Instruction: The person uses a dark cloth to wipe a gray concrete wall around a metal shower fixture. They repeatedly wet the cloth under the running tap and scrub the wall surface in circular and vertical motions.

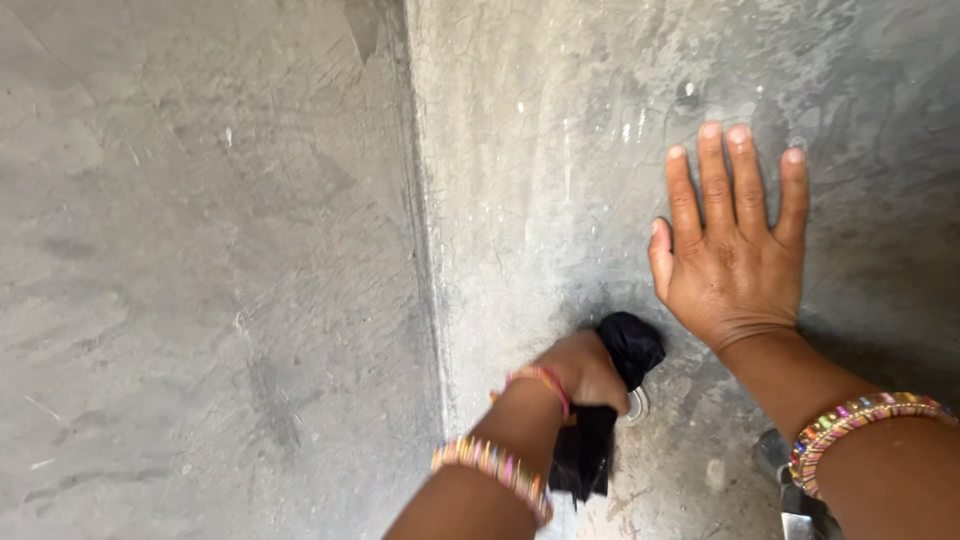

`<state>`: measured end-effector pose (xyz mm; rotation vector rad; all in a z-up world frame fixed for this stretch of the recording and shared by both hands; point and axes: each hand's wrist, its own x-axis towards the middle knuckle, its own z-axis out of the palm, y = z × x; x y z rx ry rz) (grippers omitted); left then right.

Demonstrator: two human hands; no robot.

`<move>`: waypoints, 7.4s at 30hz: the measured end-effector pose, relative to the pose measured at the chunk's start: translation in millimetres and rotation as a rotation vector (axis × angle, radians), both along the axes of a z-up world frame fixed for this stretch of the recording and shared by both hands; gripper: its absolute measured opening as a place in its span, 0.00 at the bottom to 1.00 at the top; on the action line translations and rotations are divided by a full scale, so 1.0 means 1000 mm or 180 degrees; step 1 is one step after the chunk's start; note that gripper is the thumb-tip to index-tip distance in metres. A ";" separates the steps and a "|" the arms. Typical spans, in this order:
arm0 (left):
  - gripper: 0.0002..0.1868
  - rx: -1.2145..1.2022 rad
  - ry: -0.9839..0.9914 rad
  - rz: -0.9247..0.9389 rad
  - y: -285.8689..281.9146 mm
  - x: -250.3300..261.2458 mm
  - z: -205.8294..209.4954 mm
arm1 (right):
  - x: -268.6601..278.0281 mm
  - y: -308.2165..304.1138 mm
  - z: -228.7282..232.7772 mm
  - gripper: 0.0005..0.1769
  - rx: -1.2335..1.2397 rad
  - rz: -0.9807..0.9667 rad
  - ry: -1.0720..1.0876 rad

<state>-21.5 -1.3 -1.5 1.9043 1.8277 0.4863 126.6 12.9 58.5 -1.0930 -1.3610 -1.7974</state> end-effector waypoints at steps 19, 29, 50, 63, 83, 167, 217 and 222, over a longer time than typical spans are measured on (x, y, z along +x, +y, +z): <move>0.21 0.0569 0.1051 0.0171 0.026 0.038 -0.014 | -0.001 -0.011 0.001 0.32 0.0144 -0.0067 -0.0010; 0.16 0.1357 0.2727 -0.0009 0.022 0.053 -0.035 | 0.003 -0.003 -0.001 0.33 0.0116 -0.0124 -0.0069; 0.31 0.2200 -0.1608 0.1731 -0.039 -0.014 -0.001 | 0.004 -0.008 -0.002 0.31 -0.0974 0.2015 0.0249; 0.45 -0.1296 -0.4644 0.0226 0.018 -0.015 -0.092 | 0.003 -0.008 -0.002 0.30 -0.0155 0.0479 -0.0130; 0.34 0.1494 -0.1509 0.1490 -0.026 0.041 -0.129 | 0.048 0.063 -0.034 0.32 -0.0362 0.0265 -0.0332; 0.49 0.0400 -0.3065 -0.1264 -0.046 -0.067 0.195 | -0.065 -0.043 0.057 0.54 -0.1954 0.3233 0.0771; 0.34 0.2540 -0.1555 0.0620 0.017 -0.180 0.246 | -0.207 0.076 -0.008 0.25 -0.1857 0.2672 -0.1032; 0.33 0.2434 -0.1145 0.0427 0.032 -0.175 0.216 | -0.133 0.066 0.008 0.25 -0.2777 0.2003 -0.2247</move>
